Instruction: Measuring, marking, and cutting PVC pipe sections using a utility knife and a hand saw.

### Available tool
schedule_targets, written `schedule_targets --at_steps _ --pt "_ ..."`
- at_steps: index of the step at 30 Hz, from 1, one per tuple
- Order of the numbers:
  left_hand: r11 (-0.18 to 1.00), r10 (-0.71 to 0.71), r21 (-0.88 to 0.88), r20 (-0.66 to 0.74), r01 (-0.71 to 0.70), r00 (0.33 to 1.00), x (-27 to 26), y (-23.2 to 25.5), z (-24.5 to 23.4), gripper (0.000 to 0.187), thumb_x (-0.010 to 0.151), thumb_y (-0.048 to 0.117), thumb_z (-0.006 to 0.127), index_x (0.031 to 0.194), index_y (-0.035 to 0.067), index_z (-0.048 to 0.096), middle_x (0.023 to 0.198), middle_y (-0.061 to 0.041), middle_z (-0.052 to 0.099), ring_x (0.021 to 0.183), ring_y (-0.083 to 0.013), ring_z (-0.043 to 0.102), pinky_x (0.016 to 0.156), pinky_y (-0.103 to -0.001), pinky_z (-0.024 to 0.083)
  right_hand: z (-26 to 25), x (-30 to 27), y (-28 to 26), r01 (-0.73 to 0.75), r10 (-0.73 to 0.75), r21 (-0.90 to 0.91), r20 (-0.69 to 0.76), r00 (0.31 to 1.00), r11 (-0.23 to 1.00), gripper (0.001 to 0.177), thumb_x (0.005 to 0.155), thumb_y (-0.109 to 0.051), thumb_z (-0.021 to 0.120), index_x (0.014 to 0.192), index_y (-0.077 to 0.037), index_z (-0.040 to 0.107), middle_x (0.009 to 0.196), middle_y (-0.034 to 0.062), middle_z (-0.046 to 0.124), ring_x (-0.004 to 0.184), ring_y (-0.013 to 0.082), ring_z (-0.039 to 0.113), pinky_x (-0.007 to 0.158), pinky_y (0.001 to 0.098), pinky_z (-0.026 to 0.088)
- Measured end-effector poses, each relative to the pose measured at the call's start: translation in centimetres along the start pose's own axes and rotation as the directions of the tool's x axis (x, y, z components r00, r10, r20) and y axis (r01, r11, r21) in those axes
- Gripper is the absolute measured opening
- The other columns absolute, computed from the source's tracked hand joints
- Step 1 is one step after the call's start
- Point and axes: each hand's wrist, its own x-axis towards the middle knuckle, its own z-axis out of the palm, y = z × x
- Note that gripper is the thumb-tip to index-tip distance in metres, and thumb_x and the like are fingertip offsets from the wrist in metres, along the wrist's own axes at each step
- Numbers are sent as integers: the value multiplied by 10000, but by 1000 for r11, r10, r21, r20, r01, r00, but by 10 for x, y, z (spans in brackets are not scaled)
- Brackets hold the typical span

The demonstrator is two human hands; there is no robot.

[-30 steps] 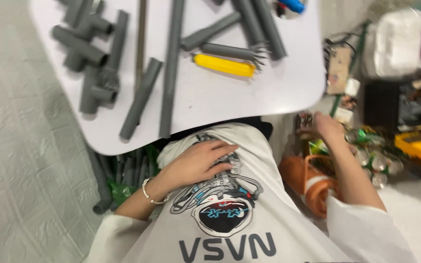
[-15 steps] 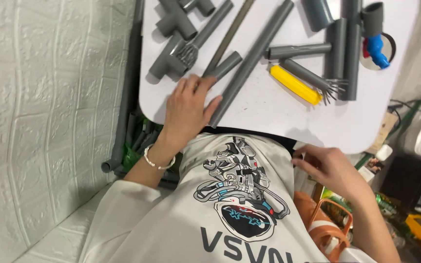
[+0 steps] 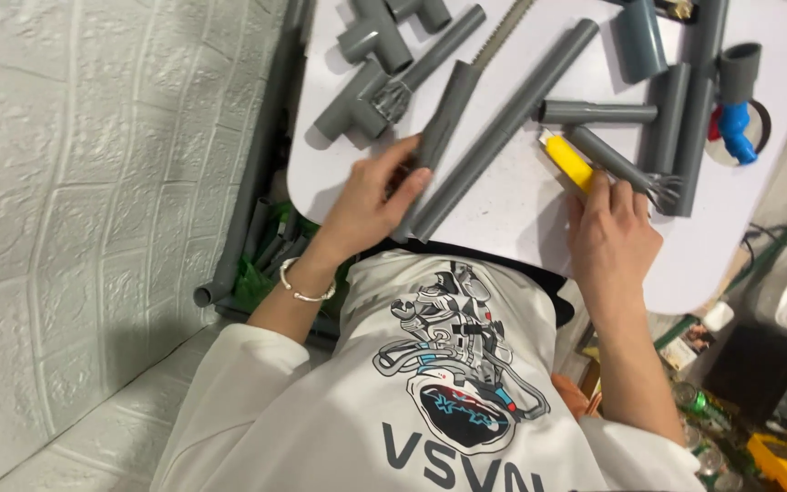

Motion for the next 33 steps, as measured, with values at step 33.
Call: schedule_targets --at_steps 33 --pt "602 -96 -798 -106 -27 990 6 14 -19 466 1122 397 437 1372 9 505 755 -71 566 489 -141 583 428 -265 506 -22 7 -13 -82 98 389 -21 995 917 186 1104 -273 778 1163 -96 783 918 36 642 867 206 687 692 279 576"
